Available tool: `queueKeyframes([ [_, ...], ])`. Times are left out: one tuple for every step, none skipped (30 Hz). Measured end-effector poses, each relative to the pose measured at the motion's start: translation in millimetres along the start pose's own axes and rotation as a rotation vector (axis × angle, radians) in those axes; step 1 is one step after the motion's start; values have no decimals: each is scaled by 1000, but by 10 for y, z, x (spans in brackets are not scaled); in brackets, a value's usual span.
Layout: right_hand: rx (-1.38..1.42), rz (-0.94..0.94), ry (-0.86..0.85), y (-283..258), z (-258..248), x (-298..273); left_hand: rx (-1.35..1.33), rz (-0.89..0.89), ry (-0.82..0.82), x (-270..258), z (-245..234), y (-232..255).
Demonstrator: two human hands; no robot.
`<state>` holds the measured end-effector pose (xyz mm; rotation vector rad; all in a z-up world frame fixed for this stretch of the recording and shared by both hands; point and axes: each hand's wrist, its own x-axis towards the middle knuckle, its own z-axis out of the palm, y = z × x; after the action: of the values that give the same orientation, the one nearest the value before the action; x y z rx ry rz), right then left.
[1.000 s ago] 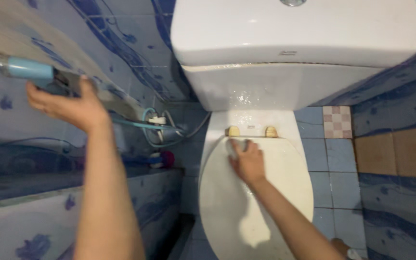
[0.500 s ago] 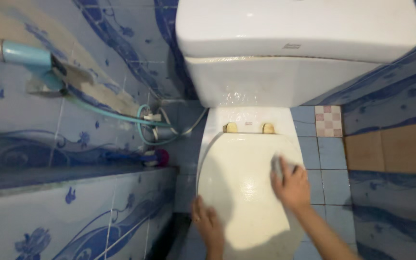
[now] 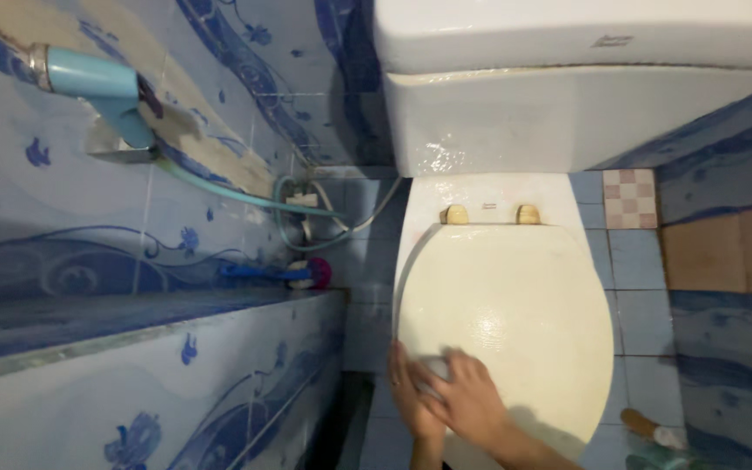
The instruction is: The person cleans a toilet by scrubbing the tank lid, the tank sides, and the toilet seat with a sponge and a brush before placing the tools into a bucket.
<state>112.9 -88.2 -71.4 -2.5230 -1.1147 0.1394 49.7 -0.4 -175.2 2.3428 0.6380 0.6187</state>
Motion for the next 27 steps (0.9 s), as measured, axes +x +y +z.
queueKeyframes([
  [-16,29,-24,32,7,-158,-140,-155,-12,-44,-44,42],
  [-33,56,-50,114,-26,-285,-279,-314,-21,-69,-74,97],
  [-40,128,-112,261,-93,-345,-269,-270,19,-62,-84,151],
  [-44,206,-166,378,-138,-318,-258,-216,56,-19,-101,171],
  [-88,272,-165,460,-184,-256,-247,-161,93,15,-128,184],
  [-137,334,-165,587,-257,-141,-256,-187,88,36,-141,204],
  [-189,401,-93,716,-310,52,-266,-212,84,49,-153,213],
  [-239,467,-24,834,-366,266,-274,-240,79,47,-161,216],
  [-244,515,36,934,-417,498,-382,-270,93,40,-157,215],
  [-250,564,98,1027,-470,742,-491,-299,107,29,-142,215],
  [-223,598,117,1102,-509,1001,-601,-328,121,15,-133,197],
  [-196,632,138,1135,-536,1222,-580,-314,116,2,-136,151],
  [-173,625,165,1120,-534,1390,-559,-300,110,-13,-145,89],
  [-150,618,187,1059,-500,1530,-534,-292,105,-48,-157,33],
  [-126,610,208,970,-448,1624,-561,-291,107,-61,-141,-30],
  [-143,559,162,852,-377,1649,-585,-292,109,-75,-119,-95],
  [-160,507,117,724,-295,1634,-610,-294,111,-101,-104,-149],
  [-175,457,70,602,-215,1579,-712,-412,95,-149,-105,-183],
  [-161,414,43,491,-140,1487,-813,-531,79,-189,-106,-203],
  [-154,375,31,399,-104,1406,-923,-637,59,-155,-68,-229],
  [-112,344,-22,290,-41,1268,-805,-599,48,-134,-71,-251],
  [-74,309,-79,193,32,1064,-689,-563,42,-129,-91,-251],
  [-65,228,-114,109,112,847,-573,-526,36,-106,-107,-244],
  [-48,145,-154,-2,197,623,-816,-730,60,-81,-150,-252],
  [-20,50,-199,-114,226,368,-1058,-935,87,-47,-198,-257],
  [8,-48,-244,-154,235,197,-1299,-1139,119,-18,-244,-243],
  [15,-89,-290,-131,239,122,-1275,-1125,110,-12,-293,-213],
])
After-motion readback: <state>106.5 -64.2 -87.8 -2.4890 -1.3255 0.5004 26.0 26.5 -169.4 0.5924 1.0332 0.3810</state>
